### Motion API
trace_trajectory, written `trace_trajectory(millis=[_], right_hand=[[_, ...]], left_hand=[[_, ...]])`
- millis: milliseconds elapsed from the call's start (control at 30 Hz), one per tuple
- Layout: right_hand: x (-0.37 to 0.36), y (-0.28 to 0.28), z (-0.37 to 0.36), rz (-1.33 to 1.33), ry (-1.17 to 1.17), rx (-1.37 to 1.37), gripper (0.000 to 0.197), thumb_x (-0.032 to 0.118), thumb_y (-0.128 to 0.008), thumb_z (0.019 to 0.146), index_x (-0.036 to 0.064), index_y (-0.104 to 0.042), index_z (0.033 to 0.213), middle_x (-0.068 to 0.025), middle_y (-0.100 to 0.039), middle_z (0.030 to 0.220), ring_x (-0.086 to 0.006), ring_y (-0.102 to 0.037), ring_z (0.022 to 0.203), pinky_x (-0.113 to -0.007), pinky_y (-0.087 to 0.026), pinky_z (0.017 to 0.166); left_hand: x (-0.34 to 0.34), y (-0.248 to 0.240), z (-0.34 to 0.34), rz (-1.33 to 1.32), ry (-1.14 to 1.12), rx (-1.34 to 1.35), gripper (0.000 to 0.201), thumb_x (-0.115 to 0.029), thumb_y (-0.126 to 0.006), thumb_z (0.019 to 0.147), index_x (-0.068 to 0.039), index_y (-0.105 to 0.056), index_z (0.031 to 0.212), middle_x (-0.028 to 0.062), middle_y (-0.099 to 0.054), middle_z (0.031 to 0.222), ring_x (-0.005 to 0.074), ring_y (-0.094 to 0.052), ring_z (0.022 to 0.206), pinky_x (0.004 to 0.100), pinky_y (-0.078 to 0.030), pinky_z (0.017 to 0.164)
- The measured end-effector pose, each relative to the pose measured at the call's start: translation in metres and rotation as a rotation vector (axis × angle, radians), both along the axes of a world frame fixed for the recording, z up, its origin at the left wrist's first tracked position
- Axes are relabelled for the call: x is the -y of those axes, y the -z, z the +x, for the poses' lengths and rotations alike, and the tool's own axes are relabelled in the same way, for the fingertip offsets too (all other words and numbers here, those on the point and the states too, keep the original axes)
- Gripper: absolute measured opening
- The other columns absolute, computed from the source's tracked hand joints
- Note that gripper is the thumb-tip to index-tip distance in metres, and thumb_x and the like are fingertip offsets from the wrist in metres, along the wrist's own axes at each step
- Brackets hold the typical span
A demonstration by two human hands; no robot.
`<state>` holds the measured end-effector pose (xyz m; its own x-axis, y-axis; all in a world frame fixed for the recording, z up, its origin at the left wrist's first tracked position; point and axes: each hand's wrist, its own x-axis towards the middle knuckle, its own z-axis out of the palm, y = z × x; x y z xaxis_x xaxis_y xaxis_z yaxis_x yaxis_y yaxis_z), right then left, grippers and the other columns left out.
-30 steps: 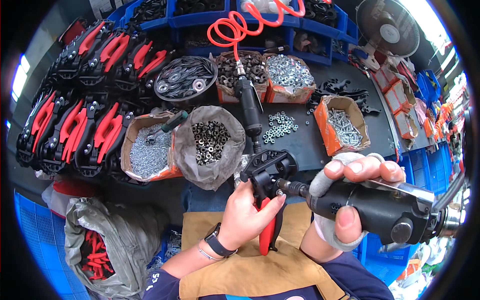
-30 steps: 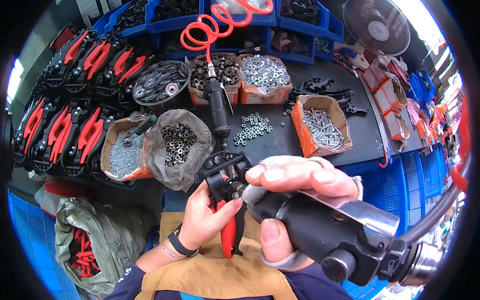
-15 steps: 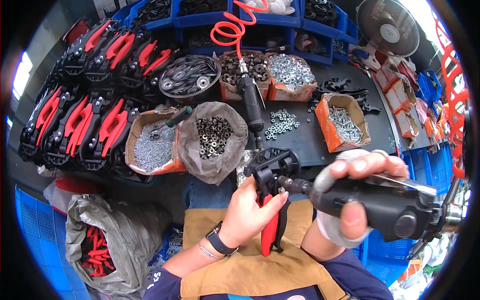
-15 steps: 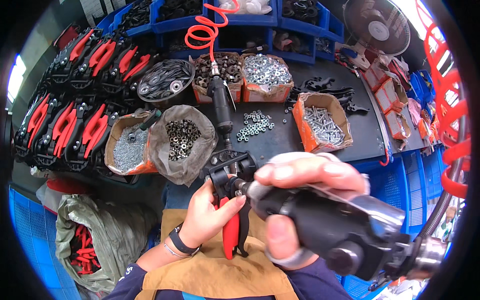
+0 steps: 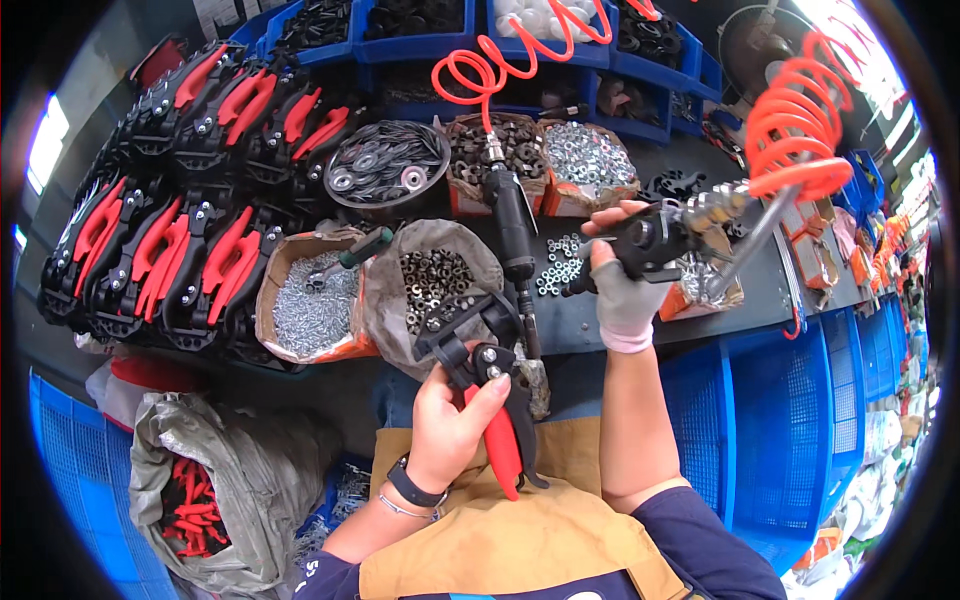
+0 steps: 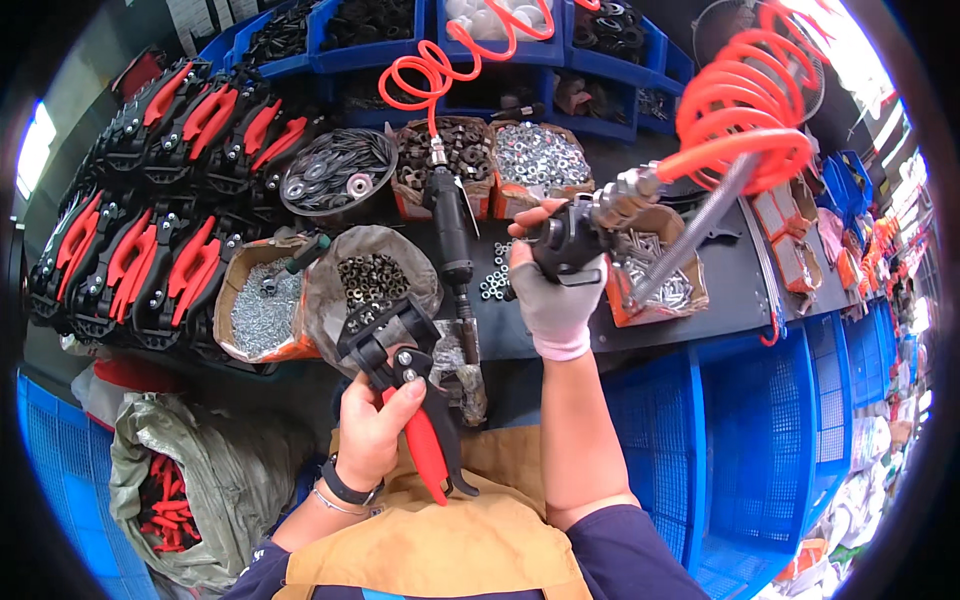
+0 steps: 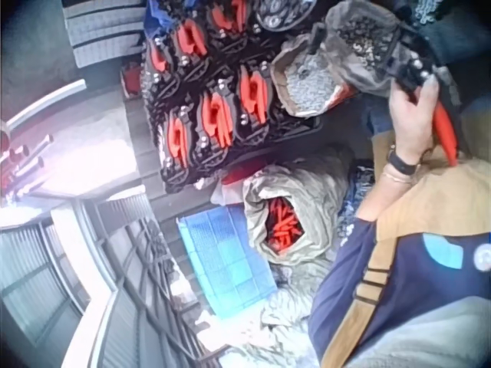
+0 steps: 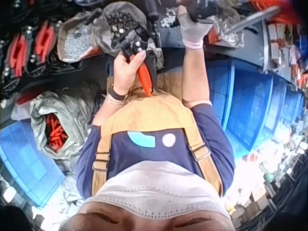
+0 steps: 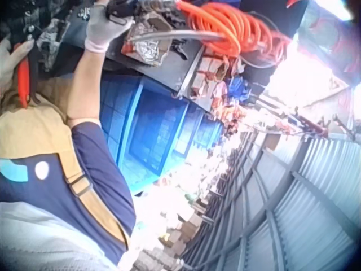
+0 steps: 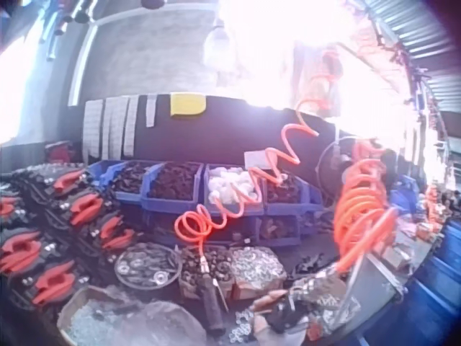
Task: The person assembles mechanical components by hand, securing them with screws and nuts using an air screwdriver.
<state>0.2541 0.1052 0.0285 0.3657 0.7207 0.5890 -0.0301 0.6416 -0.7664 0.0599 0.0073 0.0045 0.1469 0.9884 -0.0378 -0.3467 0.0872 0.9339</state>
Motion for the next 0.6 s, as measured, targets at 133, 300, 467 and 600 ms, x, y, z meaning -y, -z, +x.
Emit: trace_trajectory(millis=[133,300,467,600], right_hand=[[-0.016,0.018,-0.003,-0.045,-0.028,0.057,0.042,-0.012,-0.06,0.076,-0.0016,-0.051,0.116,-0.0097,-0.063,0.099,-0.0161,-0.064,0.087,-0.03,-0.052,0.079],[-0.029,0.007,0.013,-0.442,0.067,0.293,0.035,0.003,-0.066,0.075,0.0029,-0.056,0.109,-0.008,-0.066,0.091,-0.0144,-0.063,0.082,-0.029,-0.05,0.076],[-0.066,0.018,0.042,-0.644,0.707,0.991,0.049,0.026,-0.07,0.075,0.0028,-0.056,0.115,-0.0218,-0.055,0.117,-0.0377,-0.061,0.099,-0.046,-0.05,0.083],[-0.056,0.014,0.013,-0.24,1.042,1.441,0.051,0.028,-0.07,0.079,0.0086,-0.054,0.124,-0.0178,-0.055,0.109,-0.0369,-0.059,0.095,-0.045,-0.051,0.079]], left_hand=[[-0.002,0.001,-0.002,-0.044,0.046,0.076,0.038,-0.008,-0.066,0.088,0.001,-0.051,0.121,0.0016,-0.06,0.104,0.0074,-0.056,0.091,0.0243,-0.047,0.082],[-0.008,0.001,-0.003,-0.038,0.071,0.061,0.041,-0.008,-0.065,0.089,0.001,-0.048,0.126,0.0029,-0.06,0.105,0.0102,-0.057,0.097,0.028,-0.047,0.087],[-0.007,-0.008,-0.002,-0.078,0.12,0.319,0.042,-0.008,-0.06,0.092,0.0,-0.044,0.13,0.0066,-0.06,0.107,0.017,-0.06,0.102,0.0322,-0.049,0.09],[-0.006,-0.005,-0.01,-0.087,-0.011,0.298,0.034,-0.009,-0.059,0.091,-0.001,-0.046,0.122,0.0077,-0.06,0.102,0.0217,-0.062,0.1,0.0338,-0.051,0.086]])
